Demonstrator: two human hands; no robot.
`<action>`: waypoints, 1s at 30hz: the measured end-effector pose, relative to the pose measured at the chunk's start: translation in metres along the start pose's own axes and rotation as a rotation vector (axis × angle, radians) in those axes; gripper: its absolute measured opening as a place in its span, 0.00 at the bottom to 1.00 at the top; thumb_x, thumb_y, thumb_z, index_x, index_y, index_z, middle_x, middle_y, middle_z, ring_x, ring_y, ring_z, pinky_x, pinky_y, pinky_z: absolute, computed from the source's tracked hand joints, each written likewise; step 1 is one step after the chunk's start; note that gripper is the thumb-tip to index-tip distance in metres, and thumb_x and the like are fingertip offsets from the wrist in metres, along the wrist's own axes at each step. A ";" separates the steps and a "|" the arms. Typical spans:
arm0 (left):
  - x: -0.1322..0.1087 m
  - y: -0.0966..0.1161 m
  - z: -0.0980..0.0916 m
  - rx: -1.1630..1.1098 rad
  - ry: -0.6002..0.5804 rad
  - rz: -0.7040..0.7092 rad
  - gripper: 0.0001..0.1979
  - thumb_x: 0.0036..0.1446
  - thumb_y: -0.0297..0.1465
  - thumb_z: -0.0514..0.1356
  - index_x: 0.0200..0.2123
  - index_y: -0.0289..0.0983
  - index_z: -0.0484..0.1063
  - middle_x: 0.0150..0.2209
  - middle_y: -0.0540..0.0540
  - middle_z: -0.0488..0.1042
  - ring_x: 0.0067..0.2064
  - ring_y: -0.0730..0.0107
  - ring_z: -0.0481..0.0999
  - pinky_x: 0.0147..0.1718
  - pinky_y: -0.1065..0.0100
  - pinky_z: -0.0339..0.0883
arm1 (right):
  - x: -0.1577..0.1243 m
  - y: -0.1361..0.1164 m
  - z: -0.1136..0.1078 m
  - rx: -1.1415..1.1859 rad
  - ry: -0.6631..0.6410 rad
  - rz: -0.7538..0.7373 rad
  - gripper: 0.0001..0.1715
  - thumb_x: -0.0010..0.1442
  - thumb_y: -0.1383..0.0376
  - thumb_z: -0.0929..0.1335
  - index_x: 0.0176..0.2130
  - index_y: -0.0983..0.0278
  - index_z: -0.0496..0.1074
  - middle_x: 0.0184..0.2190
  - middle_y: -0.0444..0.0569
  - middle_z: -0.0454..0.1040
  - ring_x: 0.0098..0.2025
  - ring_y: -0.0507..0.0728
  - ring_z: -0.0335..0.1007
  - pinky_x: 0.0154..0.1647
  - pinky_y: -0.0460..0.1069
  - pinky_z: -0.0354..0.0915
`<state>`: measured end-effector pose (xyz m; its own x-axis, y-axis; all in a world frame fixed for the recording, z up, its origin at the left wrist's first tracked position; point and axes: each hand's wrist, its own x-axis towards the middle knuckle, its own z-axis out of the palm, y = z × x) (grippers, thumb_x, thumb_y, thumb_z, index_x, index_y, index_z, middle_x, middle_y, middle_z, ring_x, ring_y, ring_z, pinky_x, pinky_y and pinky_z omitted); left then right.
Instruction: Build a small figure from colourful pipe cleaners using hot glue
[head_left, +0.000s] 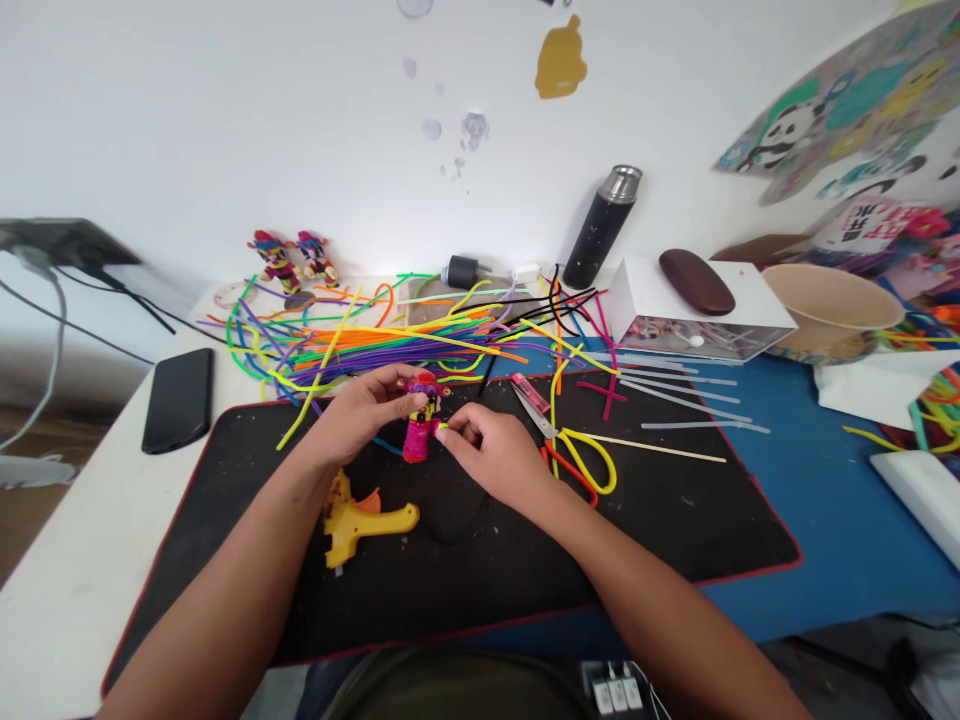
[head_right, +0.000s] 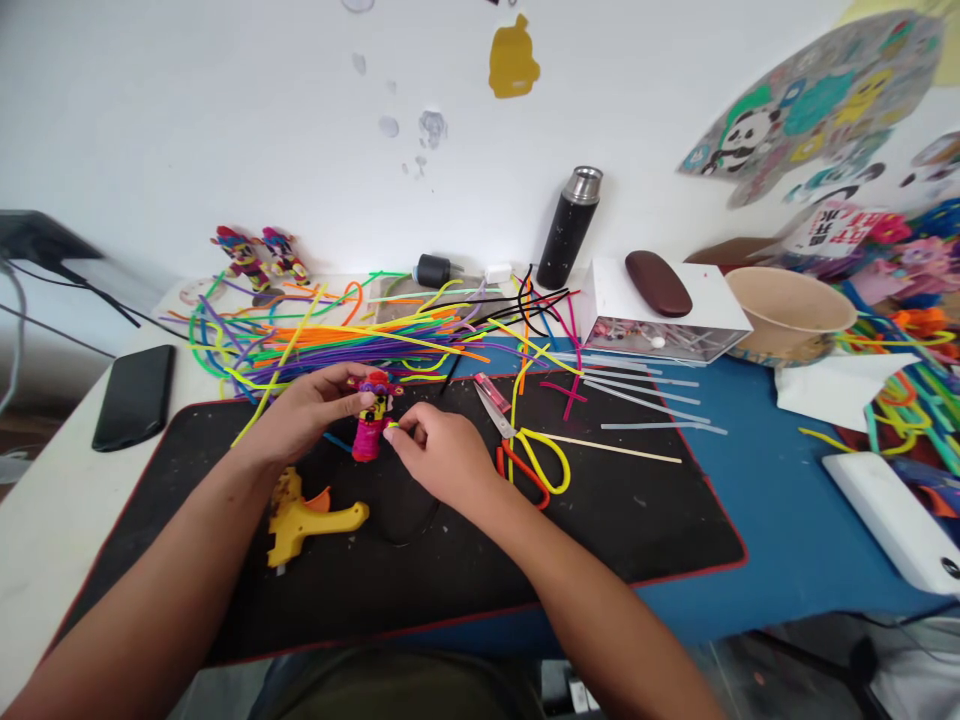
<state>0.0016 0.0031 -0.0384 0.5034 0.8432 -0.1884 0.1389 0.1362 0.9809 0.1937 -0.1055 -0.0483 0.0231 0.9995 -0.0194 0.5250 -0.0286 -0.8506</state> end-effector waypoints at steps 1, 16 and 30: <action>0.000 0.001 0.001 -0.006 -0.001 0.000 0.25 0.46 0.45 0.78 0.44 0.39 0.81 0.41 0.45 0.83 0.42 0.58 0.80 0.43 0.60 0.76 | 0.000 0.000 0.000 -0.008 -0.003 0.000 0.09 0.68 0.60 0.73 0.35 0.60 0.76 0.23 0.40 0.72 0.25 0.52 0.66 0.29 0.48 0.54; -0.001 0.000 0.004 -0.027 -0.025 0.007 0.25 0.47 0.45 0.78 0.45 0.39 0.81 0.41 0.45 0.83 0.42 0.58 0.81 0.43 0.60 0.76 | -0.003 -0.001 0.001 -0.027 0.007 -0.011 0.08 0.69 0.60 0.72 0.37 0.61 0.76 0.25 0.40 0.73 0.27 0.52 0.67 0.29 0.48 0.53; -0.001 -0.001 0.007 -0.113 -0.012 -0.004 0.23 0.46 0.42 0.80 0.43 0.39 0.82 0.38 0.46 0.83 0.39 0.63 0.79 0.40 0.64 0.75 | -0.003 -0.002 0.001 0.010 0.023 -0.011 0.07 0.68 0.61 0.73 0.38 0.62 0.76 0.24 0.39 0.73 0.26 0.51 0.68 0.30 0.47 0.55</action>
<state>0.0068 -0.0011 -0.0392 0.5133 0.8363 -0.1924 0.0445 0.1980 0.9792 0.1911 -0.1088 -0.0470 0.0374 0.9993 0.0020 0.5168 -0.0176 -0.8559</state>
